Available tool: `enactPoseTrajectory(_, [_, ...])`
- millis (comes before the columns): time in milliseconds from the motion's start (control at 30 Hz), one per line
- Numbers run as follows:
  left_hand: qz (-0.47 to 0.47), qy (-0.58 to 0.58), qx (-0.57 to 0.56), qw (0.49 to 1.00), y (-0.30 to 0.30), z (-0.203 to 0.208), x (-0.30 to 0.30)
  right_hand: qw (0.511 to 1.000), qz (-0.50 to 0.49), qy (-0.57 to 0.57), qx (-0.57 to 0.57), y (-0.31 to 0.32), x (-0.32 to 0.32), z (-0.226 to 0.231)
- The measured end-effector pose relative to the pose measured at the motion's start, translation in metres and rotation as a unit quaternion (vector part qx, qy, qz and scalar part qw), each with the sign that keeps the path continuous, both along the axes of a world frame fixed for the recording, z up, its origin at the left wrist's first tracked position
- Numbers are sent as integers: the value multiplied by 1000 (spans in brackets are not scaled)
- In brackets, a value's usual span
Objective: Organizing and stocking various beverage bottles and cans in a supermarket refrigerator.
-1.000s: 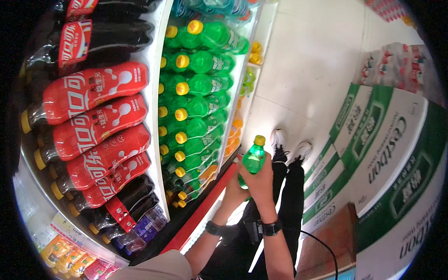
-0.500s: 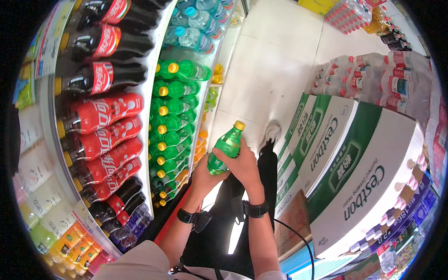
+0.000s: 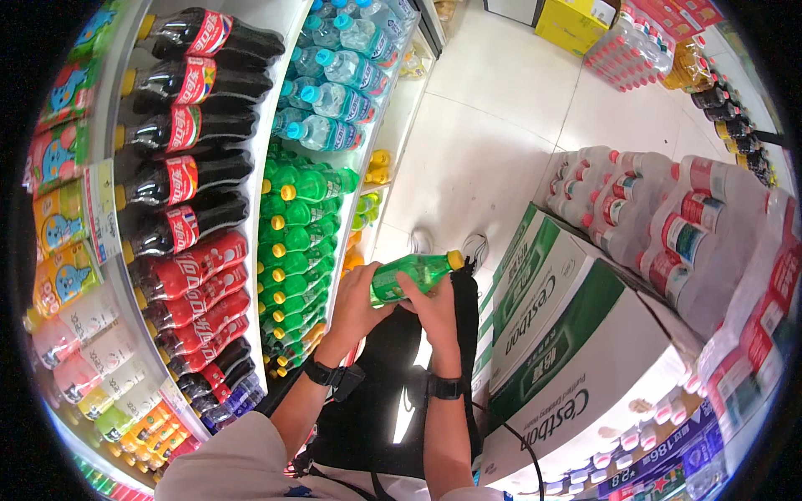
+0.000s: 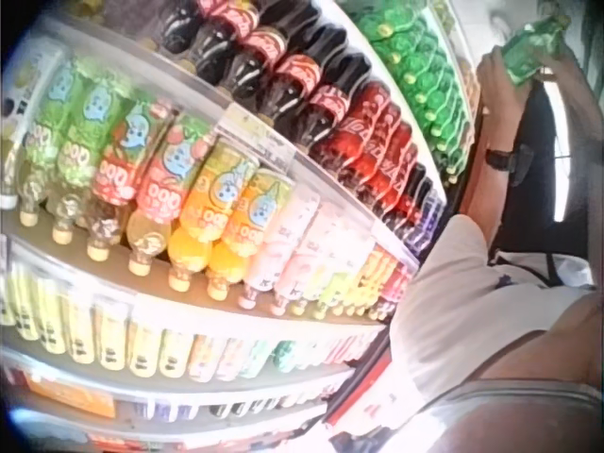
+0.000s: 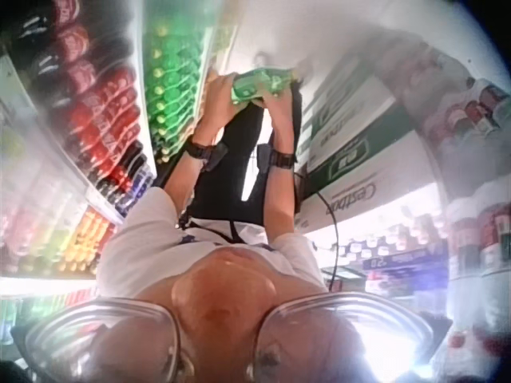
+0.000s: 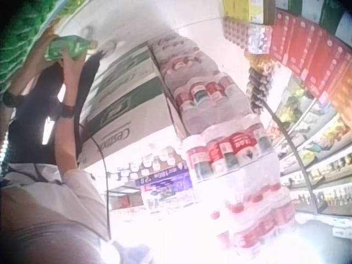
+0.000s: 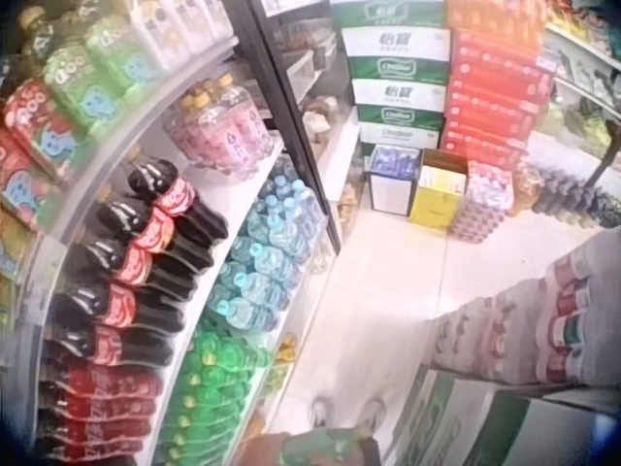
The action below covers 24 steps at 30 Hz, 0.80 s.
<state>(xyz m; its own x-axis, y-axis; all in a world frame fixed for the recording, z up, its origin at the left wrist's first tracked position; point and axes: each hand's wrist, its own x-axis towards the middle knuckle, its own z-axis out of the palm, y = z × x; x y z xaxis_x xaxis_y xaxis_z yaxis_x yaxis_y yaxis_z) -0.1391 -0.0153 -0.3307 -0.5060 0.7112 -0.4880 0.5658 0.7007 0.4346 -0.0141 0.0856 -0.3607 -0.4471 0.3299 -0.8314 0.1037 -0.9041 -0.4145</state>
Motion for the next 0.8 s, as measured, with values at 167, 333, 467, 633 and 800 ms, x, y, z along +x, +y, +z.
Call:
enactPoseTrajectory(167, [128, -73, 142, 979, 22, -18, -19, 990, -57, -11, 126, 26, 6, -19])
enactPoseTrajectory(333, [351, -63, 157, 921, 29, -6, -68, 967, -62, -66, 238, 41, -8, -22])
enactPoseTrajectory(467, [427, -55, 218, 876, 33, 5, -96, 945, 13, -81, 316, 48, -33, -14])
enactPoseTrajectory(633, [378, 72, 189, 904, 29, -18, -118, 935, 59, -91, 336, 41, -61, -16])
enactPoseTrajectory(800, [354, 36, 206, 911, 40, -32, -138, 964, -72, -68, 245, 45, -78, -25])
